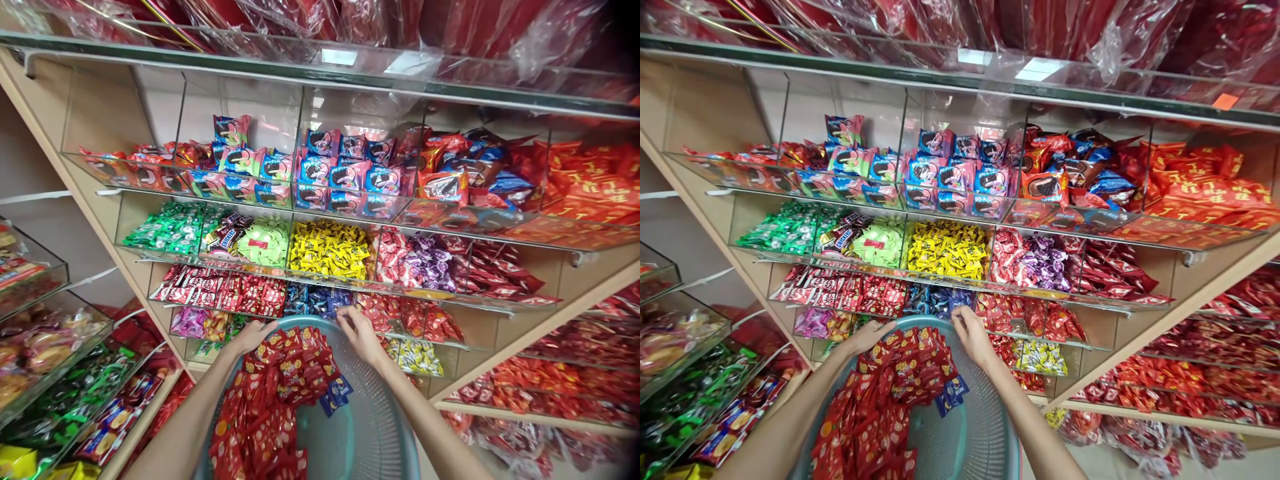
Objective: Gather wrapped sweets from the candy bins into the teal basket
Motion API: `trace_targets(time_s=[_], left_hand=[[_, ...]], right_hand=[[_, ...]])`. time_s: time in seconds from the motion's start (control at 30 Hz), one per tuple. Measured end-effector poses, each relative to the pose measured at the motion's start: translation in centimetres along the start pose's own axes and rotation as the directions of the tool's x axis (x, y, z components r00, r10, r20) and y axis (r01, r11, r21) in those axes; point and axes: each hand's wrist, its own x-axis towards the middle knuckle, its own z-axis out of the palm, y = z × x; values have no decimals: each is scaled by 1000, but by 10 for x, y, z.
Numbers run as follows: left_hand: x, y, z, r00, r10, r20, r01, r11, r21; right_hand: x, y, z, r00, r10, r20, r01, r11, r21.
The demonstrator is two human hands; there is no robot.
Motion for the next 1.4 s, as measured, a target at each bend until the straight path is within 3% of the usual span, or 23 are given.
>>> trace_targets(time_s=[0.23, 0.37, 0.63, 0.93, 1.3, 1.4], left_hand=[[6, 1, 1, 999, 7, 38, -6, 1000, -27], [6, 5, -1, 998, 26, 51, -25, 999, -25], [3, 9, -3, 998, 13, 56, -12, 1000, -12], [1, 12, -1, 999, 7, 35, -5, 999, -44], [1, 9, 1, 1000, -13, 6, 13, 1000, -9], [1, 9, 1, 1000, -8, -1, 8, 1000, 3]], right_hand=[[-44, -10, -4, 972, -68, 225, 83, 995, -59], [-58, 2, -1, 943, 20, 331, 7, 997, -79], [-67, 32, 9, 902, 134, 412, -75, 985, -157], [-70, 39, 8, 897, 126, 424, -67, 986, -152], [-69, 42, 13, 903, 186, 388, -227, 972, 62], [-70, 42, 11, 927, 173, 332, -181, 984, -6]])
